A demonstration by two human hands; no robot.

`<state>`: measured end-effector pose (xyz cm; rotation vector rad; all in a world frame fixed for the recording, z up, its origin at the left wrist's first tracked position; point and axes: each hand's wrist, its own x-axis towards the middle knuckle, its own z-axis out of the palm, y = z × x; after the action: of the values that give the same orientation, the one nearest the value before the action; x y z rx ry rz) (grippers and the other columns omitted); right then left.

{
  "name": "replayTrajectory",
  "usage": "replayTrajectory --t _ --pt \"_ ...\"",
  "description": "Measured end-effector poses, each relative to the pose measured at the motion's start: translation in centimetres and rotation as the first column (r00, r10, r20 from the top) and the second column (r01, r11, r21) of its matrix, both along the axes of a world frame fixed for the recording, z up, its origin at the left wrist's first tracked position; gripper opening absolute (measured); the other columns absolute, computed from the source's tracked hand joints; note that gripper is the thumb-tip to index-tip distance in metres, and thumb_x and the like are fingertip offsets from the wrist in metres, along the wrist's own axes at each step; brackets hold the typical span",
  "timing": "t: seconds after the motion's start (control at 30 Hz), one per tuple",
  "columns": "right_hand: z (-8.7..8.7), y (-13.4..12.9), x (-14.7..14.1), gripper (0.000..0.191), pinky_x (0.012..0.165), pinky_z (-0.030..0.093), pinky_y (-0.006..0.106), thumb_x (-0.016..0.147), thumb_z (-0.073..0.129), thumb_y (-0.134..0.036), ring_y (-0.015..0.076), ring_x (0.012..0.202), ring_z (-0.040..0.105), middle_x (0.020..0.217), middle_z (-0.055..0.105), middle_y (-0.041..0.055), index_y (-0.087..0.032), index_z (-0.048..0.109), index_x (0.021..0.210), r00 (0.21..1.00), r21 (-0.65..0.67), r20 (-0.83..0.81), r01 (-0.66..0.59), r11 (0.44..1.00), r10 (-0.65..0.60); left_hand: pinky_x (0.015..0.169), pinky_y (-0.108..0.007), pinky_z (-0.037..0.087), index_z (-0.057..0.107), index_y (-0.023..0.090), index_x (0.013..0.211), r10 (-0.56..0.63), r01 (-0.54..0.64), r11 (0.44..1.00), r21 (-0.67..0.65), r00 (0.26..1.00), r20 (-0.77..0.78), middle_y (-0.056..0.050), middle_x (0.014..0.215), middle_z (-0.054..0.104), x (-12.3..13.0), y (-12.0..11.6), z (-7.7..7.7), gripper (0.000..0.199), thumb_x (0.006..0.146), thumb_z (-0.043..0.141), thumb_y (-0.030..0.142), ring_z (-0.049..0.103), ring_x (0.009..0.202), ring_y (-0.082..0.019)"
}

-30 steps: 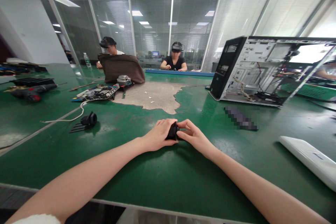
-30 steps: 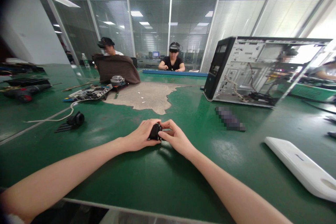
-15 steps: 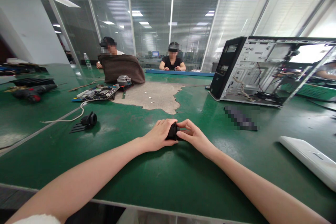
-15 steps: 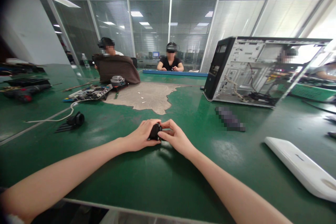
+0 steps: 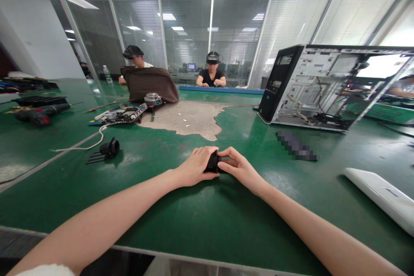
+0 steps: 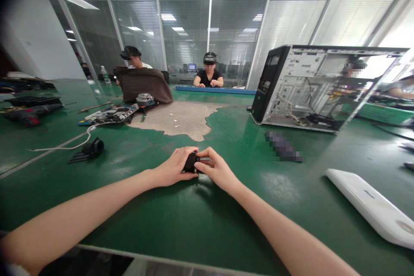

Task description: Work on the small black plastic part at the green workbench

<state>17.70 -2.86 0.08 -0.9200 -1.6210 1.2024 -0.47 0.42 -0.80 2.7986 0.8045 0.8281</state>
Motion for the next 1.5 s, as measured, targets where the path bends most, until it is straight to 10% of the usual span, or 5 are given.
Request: replayTrajectory --t 1.5 --pt "0.1 -0.11 0.18 0.029 0.079 0.048 0.033 0.07 0.066 -0.036 0.0155 0.084 0.06 0.095 0.058 0.0008 -0.022 0.049 0.089 1.0 -0.039 -0.007 -0.022 0.999 0.022 0.092 -0.042 0.033 0.022 0.021 0.126 -0.002 0.002 1.0 -0.003 1.0 0.005 -0.011 0.122 0.044 -0.01 -0.04 0.03 0.066 0.075 0.062 0.037 0.044 0.111 -0.027"
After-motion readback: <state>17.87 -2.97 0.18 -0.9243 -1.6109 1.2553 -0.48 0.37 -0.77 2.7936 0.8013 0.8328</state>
